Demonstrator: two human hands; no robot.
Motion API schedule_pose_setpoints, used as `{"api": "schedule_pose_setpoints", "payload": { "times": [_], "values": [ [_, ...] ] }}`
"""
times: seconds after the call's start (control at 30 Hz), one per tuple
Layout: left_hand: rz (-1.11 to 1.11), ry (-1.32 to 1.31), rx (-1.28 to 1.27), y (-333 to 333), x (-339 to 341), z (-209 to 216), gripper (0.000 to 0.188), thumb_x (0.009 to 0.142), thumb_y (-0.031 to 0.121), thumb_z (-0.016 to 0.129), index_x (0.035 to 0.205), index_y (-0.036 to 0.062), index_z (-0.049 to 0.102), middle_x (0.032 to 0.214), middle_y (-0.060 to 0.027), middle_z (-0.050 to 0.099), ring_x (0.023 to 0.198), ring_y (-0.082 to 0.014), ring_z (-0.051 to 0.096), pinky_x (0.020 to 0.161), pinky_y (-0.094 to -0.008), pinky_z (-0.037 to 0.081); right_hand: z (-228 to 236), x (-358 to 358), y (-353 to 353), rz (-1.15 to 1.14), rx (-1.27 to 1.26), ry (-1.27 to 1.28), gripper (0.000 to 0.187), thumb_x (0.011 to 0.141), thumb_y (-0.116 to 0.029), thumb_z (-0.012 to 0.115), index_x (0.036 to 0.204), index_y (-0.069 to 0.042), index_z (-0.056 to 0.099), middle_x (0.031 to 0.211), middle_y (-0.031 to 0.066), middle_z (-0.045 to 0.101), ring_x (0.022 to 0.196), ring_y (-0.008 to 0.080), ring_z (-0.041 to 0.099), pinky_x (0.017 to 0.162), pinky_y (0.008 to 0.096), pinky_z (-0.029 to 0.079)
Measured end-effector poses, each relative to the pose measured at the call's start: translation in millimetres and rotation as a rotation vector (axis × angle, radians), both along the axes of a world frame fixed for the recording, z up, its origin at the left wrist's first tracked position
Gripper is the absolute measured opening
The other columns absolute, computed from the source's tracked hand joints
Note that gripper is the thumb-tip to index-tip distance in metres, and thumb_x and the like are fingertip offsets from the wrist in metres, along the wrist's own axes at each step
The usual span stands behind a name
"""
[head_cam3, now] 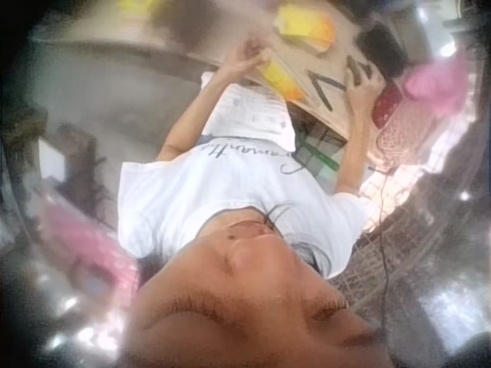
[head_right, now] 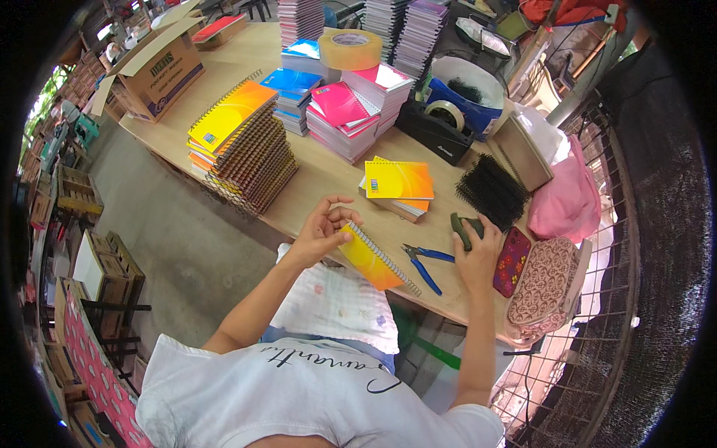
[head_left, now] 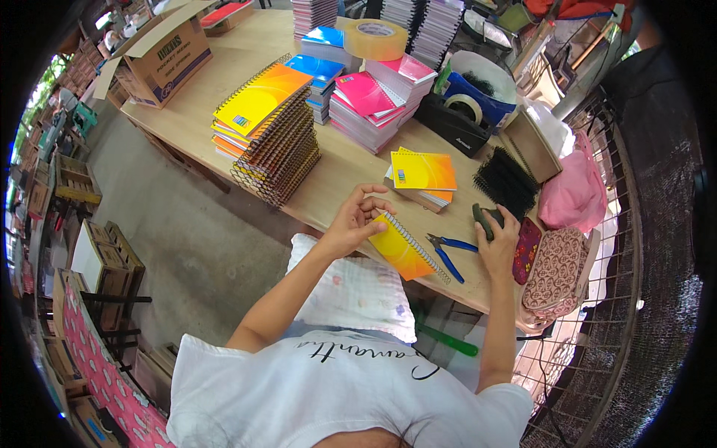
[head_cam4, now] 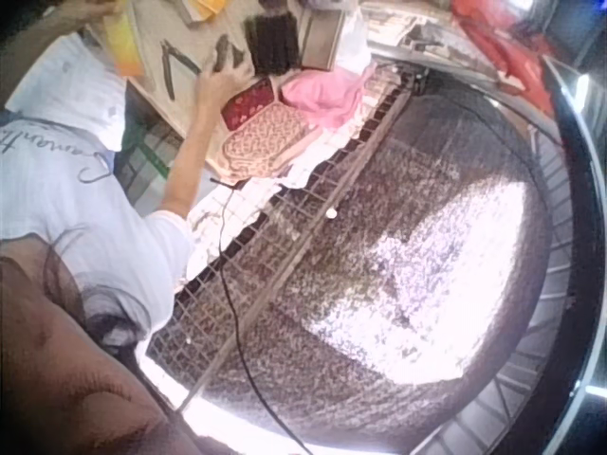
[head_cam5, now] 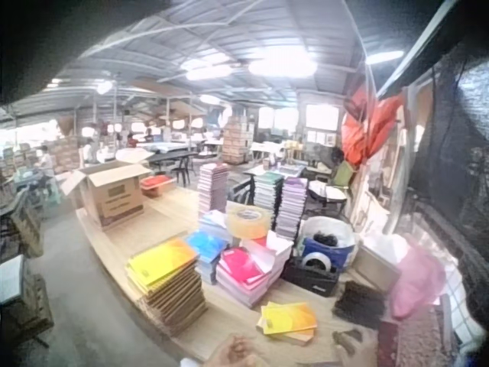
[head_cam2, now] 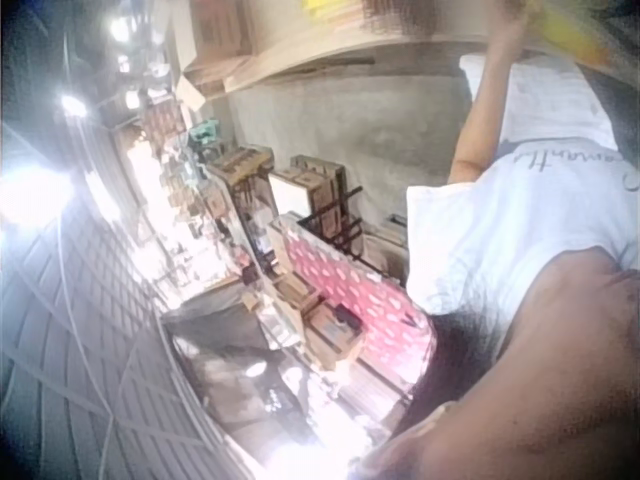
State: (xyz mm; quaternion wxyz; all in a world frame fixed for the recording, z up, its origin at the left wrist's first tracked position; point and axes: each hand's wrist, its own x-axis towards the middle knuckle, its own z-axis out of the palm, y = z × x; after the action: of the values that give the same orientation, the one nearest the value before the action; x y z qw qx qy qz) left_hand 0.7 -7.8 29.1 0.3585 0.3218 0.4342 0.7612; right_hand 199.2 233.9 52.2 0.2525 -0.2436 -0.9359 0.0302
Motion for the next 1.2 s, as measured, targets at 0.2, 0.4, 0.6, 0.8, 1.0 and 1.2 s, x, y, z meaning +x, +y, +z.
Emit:
{"api": "schedule_pose_setpoints", "payload": {
  "times": [0.2, 0.4, 0.6, 0.8, 1.0, 1.2],
  "values": [
    [0.082, 0.032, -0.085, 5, 5, -1, 0.073, 0.083, 0.000, 0.069, 0.143, 0.0082, 0.030, 0.105, -0.0090, 0.064, 0.099, -0.0128, 0.059, 0.092, -0.0285, 0.045, -14, 16, -46, 0.158, -0.058, -0.067, 0.051, 0.081, -0.022, 0.069, 0.126, -0.005, 0.052, 0.129, 0.0174, 0.048, 0.121, 0.0370, 0.043, 0.105, 0.0574, 0.029],
    [0.048, 0.054, -0.114, 0, 11, 16, 0.076, 0.085, -0.002, 0.064, 0.149, 0.0095, 0.023, 0.105, -0.0132, 0.068, 0.105, -0.0148, 0.061, 0.096, -0.0299, 0.044, -47, 15, -45, 0.177, -0.093, -0.026, 0.046, 0.081, -0.022, 0.069, 0.121, -0.005, 0.055, 0.116, 0.0140, 0.055, 0.107, 0.0327, 0.054, 0.101, 0.0546, 0.035],
    [0.044, 0.048, -0.192, 1, 17, 30, 0.078, 0.085, -0.007, 0.060, 0.150, 0.0120, 0.022, 0.103, -0.0125, 0.069, 0.100, -0.0132, 0.063, 0.092, -0.0282, 0.046, 71, -24, -66, 0.526, 0.178, 0.057, 0.042, 0.075, -0.024, 0.072, 0.113, -0.007, 0.064, 0.106, 0.0064, 0.061, 0.096, 0.0234, 0.059, 0.104, 0.0485, 0.036],
    [0.096, 0.121, -0.289, 1, 13, 29, 0.080, 0.082, -0.009, 0.063, 0.149, 0.0119, 0.024, 0.097, -0.0095, 0.069, 0.094, -0.0119, 0.064, 0.086, -0.0261, 0.049, 90, -50, -71, 0.652, 0.579, 0.025, 0.038, 0.074, -0.024, 0.071, 0.108, -0.008, 0.067, 0.103, 0.0027, 0.063, 0.097, 0.0173, 0.060, 0.105, 0.0465, 0.036],
    [0.169, 0.155, -0.331, -3, 21, 36, 0.078, 0.081, -0.009, 0.064, 0.147, 0.0108, 0.028, 0.095, -0.0098, 0.069, 0.091, -0.0118, 0.064, 0.083, -0.0266, 0.051, 93, -49, -72, 0.647, 0.240, -0.163, 0.034, 0.078, -0.021, 0.068, 0.107, -0.005, 0.067, 0.097, 0.0092, 0.066, 0.091, 0.0211, 0.064, 0.091, 0.0419, 0.046],
    [0.383, 0.575, -0.246, -7, 22, 52, 0.054, 0.085, -0.002, 0.062, 0.136, 0.0085, 0.048, 0.098, -0.0079, 0.068, 0.091, -0.0115, 0.062, 0.083, -0.0256, 0.051, 87, -29, -74, 0.449, -0.576, -0.064, 0.028, 0.087, -0.014, 0.062, 0.110, 0.000, 0.065, 0.101, 0.0165, 0.067, 0.092, 0.0272, 0.065, 0.081, 0.0353, 0.050]
  ]
}}
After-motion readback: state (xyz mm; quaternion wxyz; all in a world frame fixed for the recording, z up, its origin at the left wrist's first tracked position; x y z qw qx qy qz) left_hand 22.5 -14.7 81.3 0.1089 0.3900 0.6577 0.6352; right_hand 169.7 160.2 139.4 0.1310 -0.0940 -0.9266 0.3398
